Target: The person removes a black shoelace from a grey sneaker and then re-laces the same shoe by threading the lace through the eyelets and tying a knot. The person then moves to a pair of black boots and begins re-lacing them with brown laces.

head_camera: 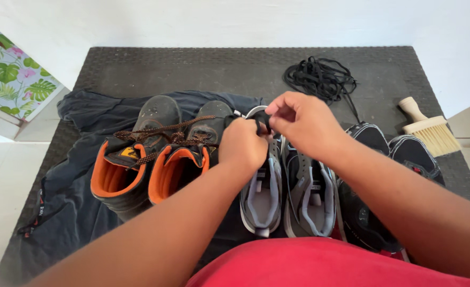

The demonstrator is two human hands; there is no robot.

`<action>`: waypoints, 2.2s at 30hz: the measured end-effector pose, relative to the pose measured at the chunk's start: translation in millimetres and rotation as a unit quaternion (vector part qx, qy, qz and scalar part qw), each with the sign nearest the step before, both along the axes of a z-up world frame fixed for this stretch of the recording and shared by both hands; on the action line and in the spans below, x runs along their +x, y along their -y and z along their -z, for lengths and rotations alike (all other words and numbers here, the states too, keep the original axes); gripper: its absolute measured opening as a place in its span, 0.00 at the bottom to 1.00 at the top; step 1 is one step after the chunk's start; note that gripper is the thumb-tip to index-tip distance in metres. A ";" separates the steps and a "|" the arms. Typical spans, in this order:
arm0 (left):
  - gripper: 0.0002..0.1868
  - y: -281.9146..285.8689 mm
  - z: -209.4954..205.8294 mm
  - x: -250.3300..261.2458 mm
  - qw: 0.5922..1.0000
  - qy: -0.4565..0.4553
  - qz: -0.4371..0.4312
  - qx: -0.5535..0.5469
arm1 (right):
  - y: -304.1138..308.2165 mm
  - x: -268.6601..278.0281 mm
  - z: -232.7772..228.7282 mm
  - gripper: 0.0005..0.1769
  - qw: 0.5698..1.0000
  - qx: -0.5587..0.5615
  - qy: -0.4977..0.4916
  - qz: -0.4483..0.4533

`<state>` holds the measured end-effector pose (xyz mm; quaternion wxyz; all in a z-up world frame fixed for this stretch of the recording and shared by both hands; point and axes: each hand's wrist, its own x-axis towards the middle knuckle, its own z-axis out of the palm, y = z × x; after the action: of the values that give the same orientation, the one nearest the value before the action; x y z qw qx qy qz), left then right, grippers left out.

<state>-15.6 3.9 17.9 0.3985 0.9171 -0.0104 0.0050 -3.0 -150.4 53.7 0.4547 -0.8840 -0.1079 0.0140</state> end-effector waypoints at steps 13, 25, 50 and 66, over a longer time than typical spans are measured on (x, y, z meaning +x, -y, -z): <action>0.09 12.2 -2.6 -4.8 0.994 0.016 -0.009 -0.107 | 9.5 -0.6 48.7 0.12 0.995 -0.096 0.029 0.016; 0.09 1.0 -9.1 -7.7 0.998 -0.036 0.000 -0.045 | -6.3 -12.0 -15.0 0.08 0.998 -0.023 0.019 0.048; 0.21 0.7 -41.6 -25.2 0.992 -0.092 -0.017 -0.086 | -2.0 -16.9 0.0 0.08 0.994 -0.076 -0.050 0.068; 0.10 -0.7 -5.2 -14.0 0.995 -0.051 0.015 -0.082 | -11.8 -34.5 -36.1 0.07 0.996 0.084 0.028 0.021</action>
<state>-29.6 4.6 23.1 0.4724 0.8801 -0.0034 -0.0473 -37.5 -138.5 89.8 0.5247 -0.8445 -0.1031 -0.0295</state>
